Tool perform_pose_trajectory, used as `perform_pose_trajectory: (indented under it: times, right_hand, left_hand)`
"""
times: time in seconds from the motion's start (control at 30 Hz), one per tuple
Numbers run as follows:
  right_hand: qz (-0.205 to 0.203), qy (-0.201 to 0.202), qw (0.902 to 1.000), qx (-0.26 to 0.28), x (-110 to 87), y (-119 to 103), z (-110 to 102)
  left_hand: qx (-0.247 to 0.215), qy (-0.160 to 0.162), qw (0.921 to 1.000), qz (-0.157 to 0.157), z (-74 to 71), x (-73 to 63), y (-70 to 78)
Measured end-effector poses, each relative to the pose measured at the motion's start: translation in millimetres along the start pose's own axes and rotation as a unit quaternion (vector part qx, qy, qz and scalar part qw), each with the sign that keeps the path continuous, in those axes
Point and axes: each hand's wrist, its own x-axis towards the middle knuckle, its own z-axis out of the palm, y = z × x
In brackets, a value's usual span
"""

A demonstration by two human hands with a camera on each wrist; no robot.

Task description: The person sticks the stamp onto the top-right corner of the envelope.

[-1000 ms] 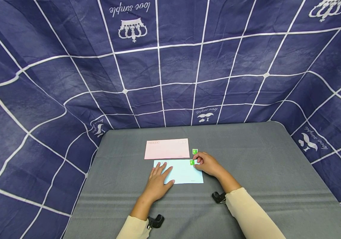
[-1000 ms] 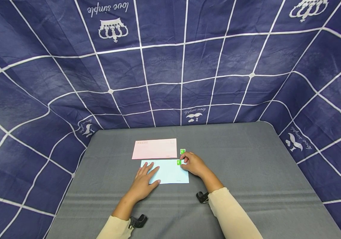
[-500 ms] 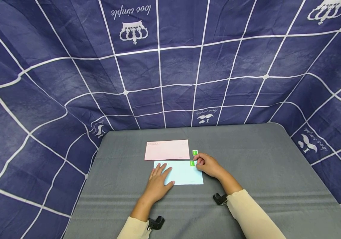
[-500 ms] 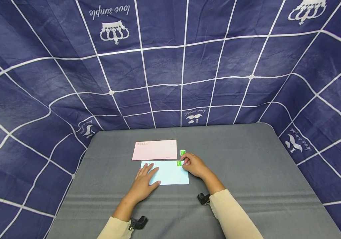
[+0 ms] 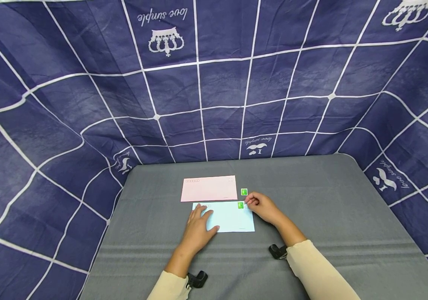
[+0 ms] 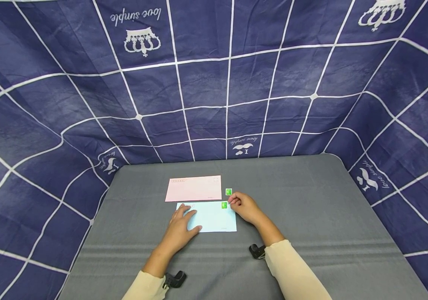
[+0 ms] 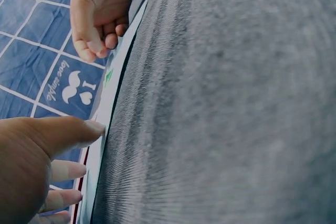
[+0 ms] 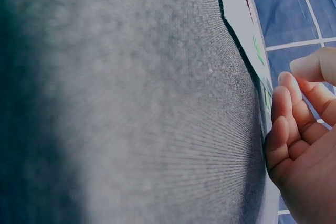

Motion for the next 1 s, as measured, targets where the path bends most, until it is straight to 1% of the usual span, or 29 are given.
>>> perform_pose_trajectory:
  times: [0.13, 0.27, 0.37, 0.53, 0.73, 1.0]
  right_hand:
    - [-0.007, 0.009, 0.9999, 0.003, -1.6, -1, 0]
    - [-0.012, 0.022, 0.9997, 0.002, -2.8, -3, 0]
    - [-0.017, 0.03, 0.9994, -0.007, -3.5, -4, -1]
    - [-0.029, 0.041, 0.9985, -0.022, -5.6, -8, -2]
    - [-0.053, 0.059, 0.9958, -0.046, -7.2, -10, -3]
    - [-0.059, 0.083, 0.9908, -0.089, -9.1, -10, -6]
  left_hand:
    - [-0.02, 0.017, 0.9996, -0.009, 0.0, 1.2, -0.3]
    - [-0.038, 0.051, 0.998, -0.006, -1.6, 4.1, -0.9]
    - [-0.047, 0.064, 0.9968, -0.005, -3.9, 6.2, -1.4]
    - [-0.057, 0.067, 0.9961, -0.01, -7.6, 10.5, -3.4]
    - [-0.059, 0.084, 0.9947, 0.008, -12.5, 17.4, -4.8]
    - [-0.072, 0.075, 0.9946, 0.011, -17.7, 28.1, -5.6]
